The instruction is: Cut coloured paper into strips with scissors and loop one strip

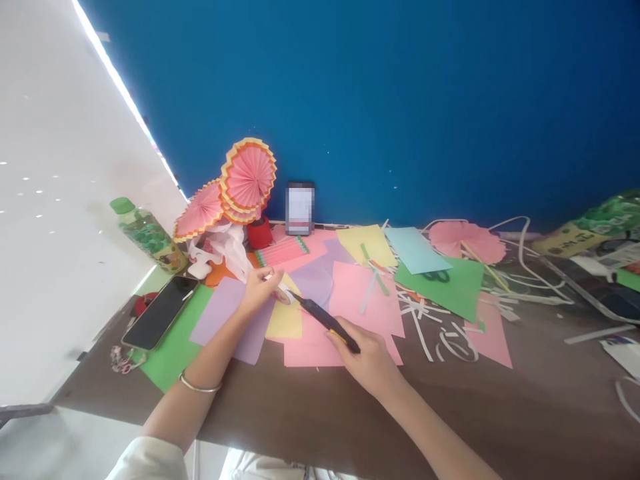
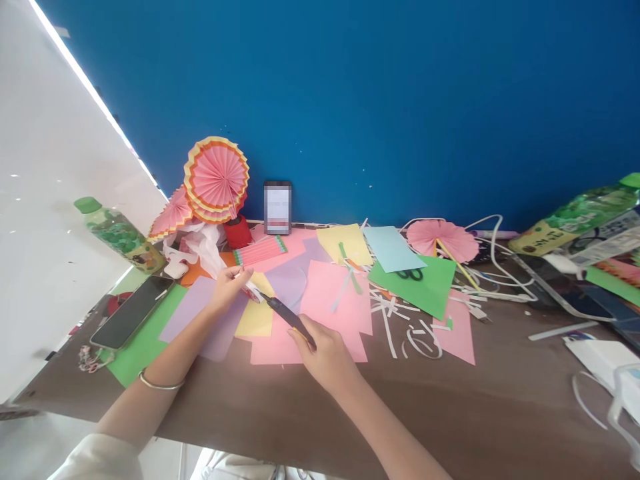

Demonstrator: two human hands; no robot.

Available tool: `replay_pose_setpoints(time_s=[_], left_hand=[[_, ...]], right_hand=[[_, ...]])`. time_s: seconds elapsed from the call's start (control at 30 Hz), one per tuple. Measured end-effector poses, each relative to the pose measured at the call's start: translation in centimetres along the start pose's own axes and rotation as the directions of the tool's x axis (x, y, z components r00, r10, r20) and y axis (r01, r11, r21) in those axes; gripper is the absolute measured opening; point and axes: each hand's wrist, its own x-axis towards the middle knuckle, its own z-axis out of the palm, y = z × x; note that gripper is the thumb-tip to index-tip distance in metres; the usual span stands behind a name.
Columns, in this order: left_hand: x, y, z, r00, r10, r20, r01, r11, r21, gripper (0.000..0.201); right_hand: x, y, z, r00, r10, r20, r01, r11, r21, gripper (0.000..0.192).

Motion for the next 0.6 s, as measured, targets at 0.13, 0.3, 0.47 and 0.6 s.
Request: replay_pose_setpoints(time_s=[0.13, 0.3, 0.47, 0.6], left_hand=[[0.6, -0.8, -0.1, 0.998, -0.039, -0.042, 0.034, 0.993, -0.115, 0.042], [1.0, -1.4, -0.4, 0.996, -0.018, -0.082, 0.008, 0.991, -0.13, 0.038], [0.3, -0.3, -0.4, 0.947, 0.311, -0.074, -0.282, 0.922, 0.265, 0.039], [-0.2, 0.3, -0.2, 0.958, 0.286, -0.017, -0.267, 0.913, 0.308, 0.046]], right_hand=[[-0.1, 0.1, 0.0, 1.0, 0.009, -0.016, -0.01, 1.0, -0.018, 0.024], [-0.2, 0.3, 0.1, 1.0, 0.012, -0.007, -0.012, 1.0, -0.017, 0.026], [-0.1, 0.5, 0.1, 1.0, 0.01, -0.027, -0.01, 1.0, -0.022, 0.024], [0.0, 0.3, 0.0, 1.0, 0.001, -0.008, -0.001, 1.0, -0.019, 0.023]])
